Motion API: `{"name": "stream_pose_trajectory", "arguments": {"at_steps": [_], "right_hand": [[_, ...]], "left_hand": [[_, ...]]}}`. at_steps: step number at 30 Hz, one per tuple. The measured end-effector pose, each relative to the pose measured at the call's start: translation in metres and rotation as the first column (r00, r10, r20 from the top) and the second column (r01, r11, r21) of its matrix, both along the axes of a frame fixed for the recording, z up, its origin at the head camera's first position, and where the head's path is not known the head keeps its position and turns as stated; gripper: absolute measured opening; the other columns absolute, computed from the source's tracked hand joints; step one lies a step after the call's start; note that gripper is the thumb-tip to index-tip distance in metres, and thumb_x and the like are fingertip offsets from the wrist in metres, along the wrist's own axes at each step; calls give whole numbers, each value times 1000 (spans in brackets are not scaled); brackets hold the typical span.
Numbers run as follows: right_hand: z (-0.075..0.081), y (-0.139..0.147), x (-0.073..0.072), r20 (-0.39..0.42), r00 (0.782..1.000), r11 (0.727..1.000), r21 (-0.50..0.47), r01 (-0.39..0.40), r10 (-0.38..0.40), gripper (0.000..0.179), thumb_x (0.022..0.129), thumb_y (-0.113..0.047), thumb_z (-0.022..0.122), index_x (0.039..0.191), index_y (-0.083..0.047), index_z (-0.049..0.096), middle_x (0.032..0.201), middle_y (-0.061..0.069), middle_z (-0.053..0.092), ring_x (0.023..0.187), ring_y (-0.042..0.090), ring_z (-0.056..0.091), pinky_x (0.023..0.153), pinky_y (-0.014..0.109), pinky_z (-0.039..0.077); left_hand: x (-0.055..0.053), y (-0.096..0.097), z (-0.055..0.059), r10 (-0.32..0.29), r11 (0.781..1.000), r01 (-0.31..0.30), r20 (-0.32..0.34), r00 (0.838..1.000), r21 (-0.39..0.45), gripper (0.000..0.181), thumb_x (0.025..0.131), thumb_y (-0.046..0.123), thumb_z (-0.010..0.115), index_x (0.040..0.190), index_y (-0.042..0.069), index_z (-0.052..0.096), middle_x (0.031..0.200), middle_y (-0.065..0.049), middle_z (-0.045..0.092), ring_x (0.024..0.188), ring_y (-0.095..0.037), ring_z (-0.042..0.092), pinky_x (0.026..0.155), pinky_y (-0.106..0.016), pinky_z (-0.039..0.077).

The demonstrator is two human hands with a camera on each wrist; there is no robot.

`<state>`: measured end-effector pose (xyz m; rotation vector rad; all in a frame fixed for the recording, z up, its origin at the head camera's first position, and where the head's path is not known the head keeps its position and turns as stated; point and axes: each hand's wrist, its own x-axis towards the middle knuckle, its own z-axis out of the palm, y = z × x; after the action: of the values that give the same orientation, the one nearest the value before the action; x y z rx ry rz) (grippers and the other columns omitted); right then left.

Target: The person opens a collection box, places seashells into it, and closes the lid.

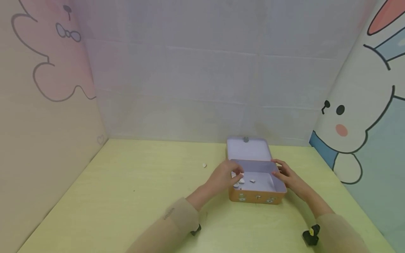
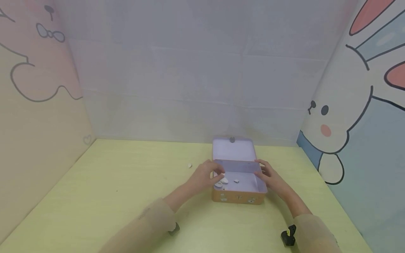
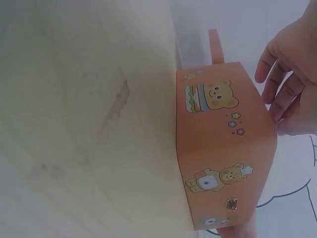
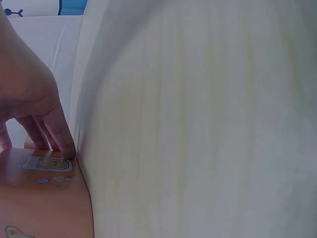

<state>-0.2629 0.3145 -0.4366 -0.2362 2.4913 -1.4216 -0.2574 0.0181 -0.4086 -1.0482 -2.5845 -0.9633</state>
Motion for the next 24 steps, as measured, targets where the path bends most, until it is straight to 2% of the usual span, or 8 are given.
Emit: {"name": "stream_pose_trajectory", "arguments": {"at_steps": [6,9,15,21,24], "right_hand": [[-1,0,-1,-1,1000,1000,0,1,-1,61,100,-35,44,148,-20,11,150,31,11,133,52,22,97,69,32],[-1,1,0,-10,1000,1000,0,-7,7,61,100,-34,44,149,-18,11,149,33,11,133,53,22,96,68,34],[-2,2,-2,-9,1000,1000,-11,7,-7,60,100,-34,44,148,-19,11,150,32,12,133,53,23,96,67,35],[-2,2,-5,-5,1000,1000,-10,17,-17,59,100,-33,43,148,-20,11,150,33,11,132,53,22,95,68,34],[0,1,-6,-4,1000,1000,-17,20,-20,60,100,-32,44,148,-19,11,150,32,10,133,53,22,96,68,34]], "left_hand": [[-2,9,-6,-3,998,-1,-59,998,-69,7,88,20,67,92,16,70,84,9,69,85,-7,54,82,-21,42],[-2,12,-6,10,995,-15,-53,999,-99,7,87,21,68,93,17,70,84,11,69,86,-8,52,82,-23,40],[-8,15,-4,17,988,-21,-30,999,-154,9,88,24,68,95,19,70,86,12,69,89,-8,51,80,-23,36],[-17,10,-4,-32,988,25,-44,999,-154,14,88,24,67,100,17,70,90,12,70,93,-8,53,86,-25,39],[-18,4,3,-54,989,45,-55,997,-142,15,87,22,68,100,16,70,91,11,70,93,-8,56,89,-27,41]]}}
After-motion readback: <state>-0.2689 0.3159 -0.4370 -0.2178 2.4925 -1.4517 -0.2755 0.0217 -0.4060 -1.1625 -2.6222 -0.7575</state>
